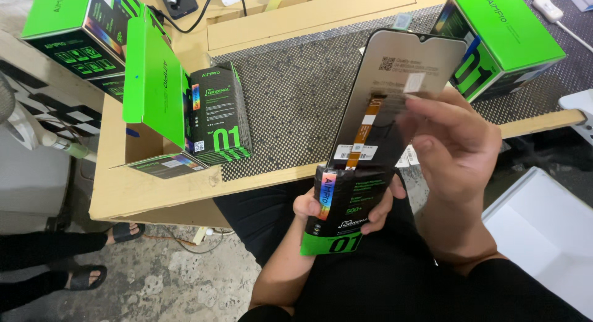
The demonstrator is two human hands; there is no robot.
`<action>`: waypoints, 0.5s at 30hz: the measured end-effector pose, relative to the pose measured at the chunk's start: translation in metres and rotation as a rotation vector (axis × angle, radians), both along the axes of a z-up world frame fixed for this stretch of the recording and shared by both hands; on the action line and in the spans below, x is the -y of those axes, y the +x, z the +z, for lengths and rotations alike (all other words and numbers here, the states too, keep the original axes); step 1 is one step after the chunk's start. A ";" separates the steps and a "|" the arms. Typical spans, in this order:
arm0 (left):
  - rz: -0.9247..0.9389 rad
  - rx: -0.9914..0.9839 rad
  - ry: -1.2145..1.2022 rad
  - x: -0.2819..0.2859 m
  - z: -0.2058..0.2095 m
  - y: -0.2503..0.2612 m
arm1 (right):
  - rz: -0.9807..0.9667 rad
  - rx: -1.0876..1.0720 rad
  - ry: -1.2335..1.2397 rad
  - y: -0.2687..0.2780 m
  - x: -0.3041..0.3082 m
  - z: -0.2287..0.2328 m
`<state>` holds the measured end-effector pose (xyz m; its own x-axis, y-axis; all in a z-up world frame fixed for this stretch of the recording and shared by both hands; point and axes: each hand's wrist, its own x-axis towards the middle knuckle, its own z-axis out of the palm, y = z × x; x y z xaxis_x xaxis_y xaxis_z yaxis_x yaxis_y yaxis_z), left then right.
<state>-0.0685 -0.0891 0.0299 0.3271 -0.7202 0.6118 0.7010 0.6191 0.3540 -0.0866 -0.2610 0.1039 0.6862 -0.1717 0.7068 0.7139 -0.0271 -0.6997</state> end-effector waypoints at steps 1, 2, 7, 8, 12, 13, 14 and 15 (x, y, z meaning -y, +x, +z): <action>0.002 0.002 -0.001 -0.001 0.001 0.000 | 0.002 0.002 -0.001 -0.001 -0.002 0.002; 0.000 -0.006 0.017 -0.002 0.003 0.000 | 0.001 -0.020 0.005 -0.003 -0.005 0.004; 0.066 -0.014 -0.003 -0.003 0.008 -0.002 | -0.019 0.010 -0.127 -0.005 -0.009 0.008; 0.072 -0.037 0.008 -0.005 0.007 -0.003 | 0.038 -0.041 -0.121 -0.008 -0.011 0.009; 0.201 -0.010 -0.011 -0.007 0.006 -0.001 | 0.243 -0.093 -0.111 -0.006 -0.009 -0.006; 0.209 -0.004 -0.011 -0.002 -0.001 0.004 | 0.251 -0.086 -0.112 -0.004 -0.010 -0.008; 0.240 0.020 -0.069 0.002 -0.007 0.011 | 0.281 -0.062 -0.096 -0.002 -0.010 -0.010; 0.268 0.041 -0.127 0.007 -0.014 0.016 | 0.310 -0.041 -0.079 0.000 -0.010 -0.013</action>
<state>-0.0526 -0.0965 0.0164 0.4684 -0.5285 0.7080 0.4933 0.8213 0.2867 -0.0870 -0.2506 0.0912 0.7252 0.1044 0.6806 0.6683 0.1314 -0.7322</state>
